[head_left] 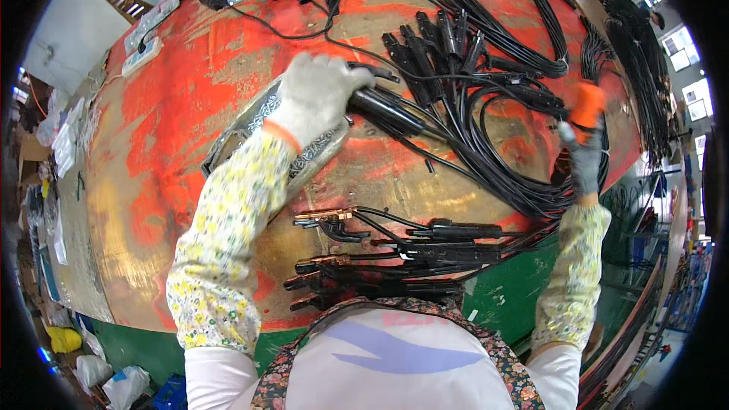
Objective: The person fastens plastic components onto black wire harnesses with screws using an electric screwdriver.
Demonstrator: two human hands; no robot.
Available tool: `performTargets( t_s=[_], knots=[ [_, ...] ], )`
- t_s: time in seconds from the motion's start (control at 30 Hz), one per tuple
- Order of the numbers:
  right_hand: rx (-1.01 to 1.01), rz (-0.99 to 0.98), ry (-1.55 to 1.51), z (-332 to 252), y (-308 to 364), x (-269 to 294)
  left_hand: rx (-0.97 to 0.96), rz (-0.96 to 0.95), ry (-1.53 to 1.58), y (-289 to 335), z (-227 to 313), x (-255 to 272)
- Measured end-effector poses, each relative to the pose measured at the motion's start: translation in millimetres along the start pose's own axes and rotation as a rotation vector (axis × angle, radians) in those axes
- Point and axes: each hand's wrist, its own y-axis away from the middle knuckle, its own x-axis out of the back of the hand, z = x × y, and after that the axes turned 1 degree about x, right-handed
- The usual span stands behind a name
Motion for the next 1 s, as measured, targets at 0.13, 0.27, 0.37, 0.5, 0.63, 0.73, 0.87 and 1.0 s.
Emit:
performTargets(
  t_s=[0.13,0.27,0.37,0.5,0.63,0.73,0.87,1.0],
  knots=[
    [0.311,-0.373,0.129,79.1,-21.9,-19.9,0.017,-0.001,-0.068,-33.5,0.3,-30.5],
    [0.305,-0.357,0.315,114.0,-11.5,-22.8,0.105,0.086,0.066,-23.8,13.6,-29.3],
    [0.373,-0.303,0.773,78.6,24.5,-17.7,0.058,0.274,0.151,14.1,31.2,-10.8],
    [0.078,-0.546,-0.046,-9.2,122.3,-3.2,0.021,-0.326,0.282,105.1,76.7,19.5],
    [0.111,-0.788,0.204,-47.3,184.9,-10.8,-0.027,-0.351,0.084,159.4,99.1,4.3],
    [0.091,-0.787,0.213,-38.6,192.2,-23.1,-0.118,-0.261,-0.083,168.5,92.3,-12.2],
    [0.394,-0.712,0.291,-47.9,182.7,-29.2,-0.131,-0.239,0.075,159.5,75.6,7.8],
    [0.478,-0.673,0.286,-76.0,156.7,-43.5,-0.058,0.113,0.313,150.4,57.2,39.2]
  ],
)
